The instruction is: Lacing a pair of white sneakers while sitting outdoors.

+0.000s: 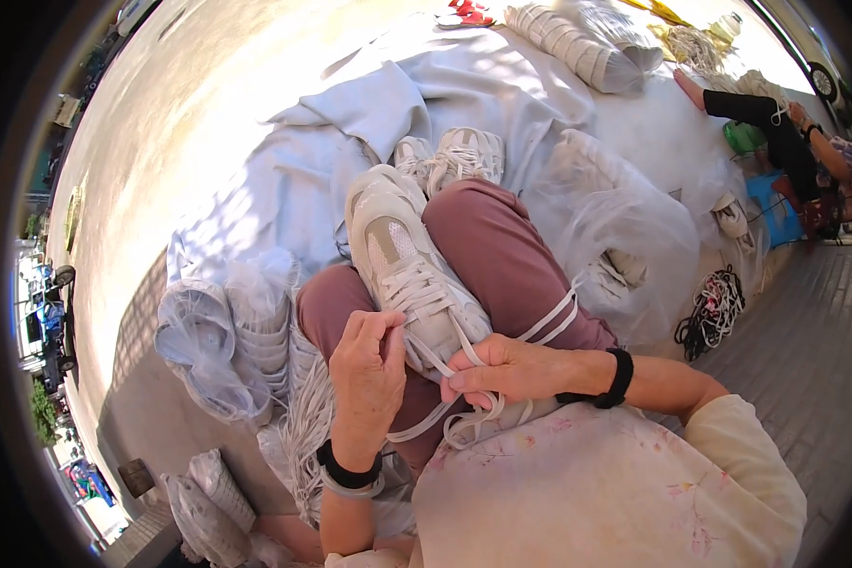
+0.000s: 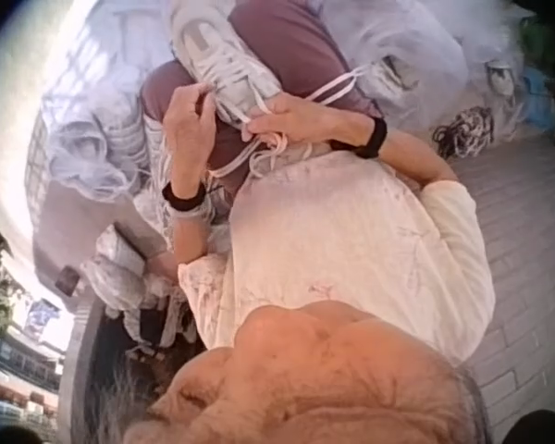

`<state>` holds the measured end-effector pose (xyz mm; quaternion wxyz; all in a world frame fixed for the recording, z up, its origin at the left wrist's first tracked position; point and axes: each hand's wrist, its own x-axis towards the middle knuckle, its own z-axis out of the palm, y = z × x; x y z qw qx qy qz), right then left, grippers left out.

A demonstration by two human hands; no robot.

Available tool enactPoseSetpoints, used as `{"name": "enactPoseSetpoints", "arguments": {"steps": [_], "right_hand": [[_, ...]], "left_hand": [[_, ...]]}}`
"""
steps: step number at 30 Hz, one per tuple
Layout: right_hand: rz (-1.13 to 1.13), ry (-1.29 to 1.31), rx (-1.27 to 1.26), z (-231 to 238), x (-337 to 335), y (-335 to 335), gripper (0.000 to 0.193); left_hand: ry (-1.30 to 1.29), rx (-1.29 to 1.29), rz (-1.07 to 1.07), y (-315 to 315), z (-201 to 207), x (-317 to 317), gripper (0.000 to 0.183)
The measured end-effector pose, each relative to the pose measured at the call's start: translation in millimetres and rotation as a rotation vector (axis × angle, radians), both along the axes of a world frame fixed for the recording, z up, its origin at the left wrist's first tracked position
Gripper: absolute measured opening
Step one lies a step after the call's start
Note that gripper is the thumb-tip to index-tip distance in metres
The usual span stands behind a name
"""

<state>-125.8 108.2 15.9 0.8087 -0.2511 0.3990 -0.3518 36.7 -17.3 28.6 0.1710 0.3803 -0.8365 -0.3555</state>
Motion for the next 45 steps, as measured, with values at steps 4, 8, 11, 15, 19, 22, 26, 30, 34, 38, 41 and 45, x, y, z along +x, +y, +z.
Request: {"name": "enactPoseSetpoints", "arguments": {"steps": [4, 8, 11, 15, 19, 22, 26, 30, 34, 38, 41, 45], "right_hand": [[0.021, 0.048, -0.049, -1.5, -5.2, -1.0, 0.029], [0.049, 0.031, -0.111, -4.9, -5.6, -2.8, 0.029], [0.058, -0.008, -0.098, -5.0, -2.6, -6.3, 0.029], [0.069, 0.004, -0.116, -9.5, 5.4, -8.3, 0.028], [0.099, 0.012, -0.240, -12.8, 0.6, -5.5, 0.029], [0.144, -0.054, -0.178, -2.5, -20.7, -5.4, 0.027], [0.211, -0.077, -0.159, -14.4, -49.2, -1.7, 0.027], [0.226, 0.182, -0.346, -9.2, -53.8, 9.8, 0.032], [0.164, 0.425, -0.720, -18.3, -11.9, -8.7, 0.026], [0.249, 1.035, -0.806, -47.2, -6.9, 5.4, 0.013], [0.351, 1.125, -0.855, -26.9, -15.3, -3.5, 0.016], [0.383, 1.086, -0.798, -34.2, -17.5, -19.5, 0.014]], "left_hand": [[-0.150, 0.009, -0.147, -14.7, 17.3, -9.2, 0.006], [-0.227, -0.008, -0.320, -20.2, 19.0, -11.1, 0.009], [-0.139, -0.044, -0.246, -14.1, 1.2, -0.3, 0.012], [-0.097, -0.237, -0.165, 0.6, -11.1, -3.2, 0.011], [-0.137, -0.167, -0.114, 7.8, -10.8, 6.6, 0.010], [-0.138, -0.088, -0.125, 4.6, -8.2, 12.7, 0.010], [-0.087, 0.069, -0.224, -6.8, -10.3, 6.0, 0.008], [0.175, 0.429, 0.170, 7.6, 1.1, -11.0, 0.007], [0.048, 0.198, 0.060, 9.3, -32.7, 36.3, 0.016], [0.125, 0.137, 0.028, 14.3, -38.1, 5.8, 0.014], [0.022, 0.008, -0.021, 20.4, -30.3, 4.0, 0.013], [-0.061, -0.015, 0.038, 17.9, -16.4, -7.1, 0.011]]}}
